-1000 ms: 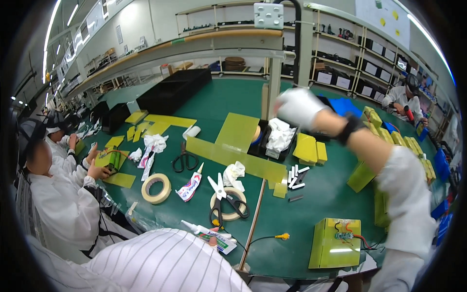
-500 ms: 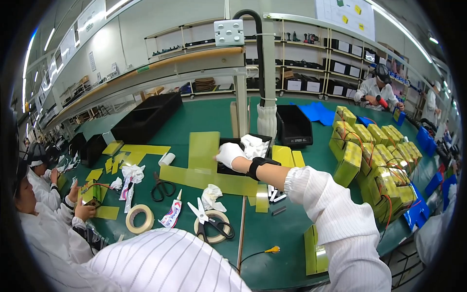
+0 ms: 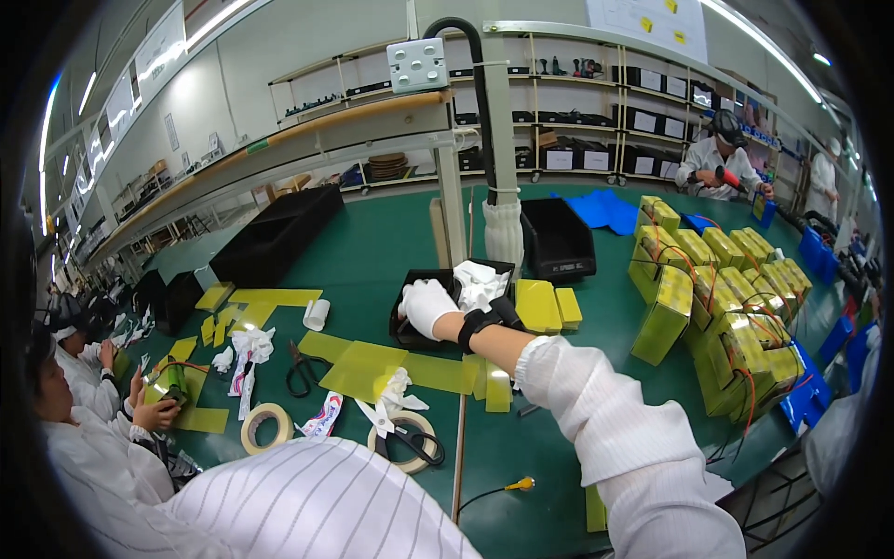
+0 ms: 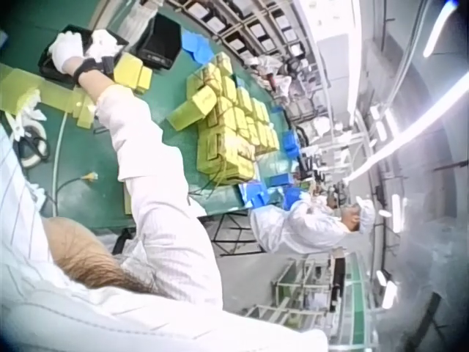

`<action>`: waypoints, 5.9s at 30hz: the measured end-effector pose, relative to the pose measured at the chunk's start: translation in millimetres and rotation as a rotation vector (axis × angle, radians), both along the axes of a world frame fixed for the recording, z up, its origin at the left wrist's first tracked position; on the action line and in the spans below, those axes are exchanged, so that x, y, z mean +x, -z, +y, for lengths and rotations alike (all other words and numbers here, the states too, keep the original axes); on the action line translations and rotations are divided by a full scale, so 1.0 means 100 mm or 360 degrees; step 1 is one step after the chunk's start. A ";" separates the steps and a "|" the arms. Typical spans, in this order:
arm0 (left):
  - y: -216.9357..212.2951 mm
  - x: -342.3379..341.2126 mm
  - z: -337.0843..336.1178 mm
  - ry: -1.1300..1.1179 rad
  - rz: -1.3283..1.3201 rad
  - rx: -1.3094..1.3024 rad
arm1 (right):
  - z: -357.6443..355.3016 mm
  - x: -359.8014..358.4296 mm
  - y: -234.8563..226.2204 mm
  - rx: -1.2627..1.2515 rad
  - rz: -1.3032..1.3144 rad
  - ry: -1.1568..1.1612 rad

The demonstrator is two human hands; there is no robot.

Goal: Applying adhesive and assembling electronic components onto large battery packs.

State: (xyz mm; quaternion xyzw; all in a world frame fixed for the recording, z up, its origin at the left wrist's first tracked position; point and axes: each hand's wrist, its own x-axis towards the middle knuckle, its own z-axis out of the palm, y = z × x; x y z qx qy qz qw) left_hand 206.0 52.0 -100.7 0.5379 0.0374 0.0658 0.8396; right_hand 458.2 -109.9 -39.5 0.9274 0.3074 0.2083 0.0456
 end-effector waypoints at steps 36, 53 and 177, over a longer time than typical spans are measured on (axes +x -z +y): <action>0.14 -1.73 -0.64 0.0755 0.0507 0.0431 | -1.34 -2.99 -0.41 0.1174 0.1515 0.0107; 0.37 -2.35 -1.36 0.0820 0.0010 0.0484 | -1.95 -4.96 0.08 0.3330 0.1017 -0.0065; 0.61 -2.27 -0.99 0.0148 -0.0252 0.0813 | -1.41 -4.40 -0.31 0.0658 0.1139 -0.0059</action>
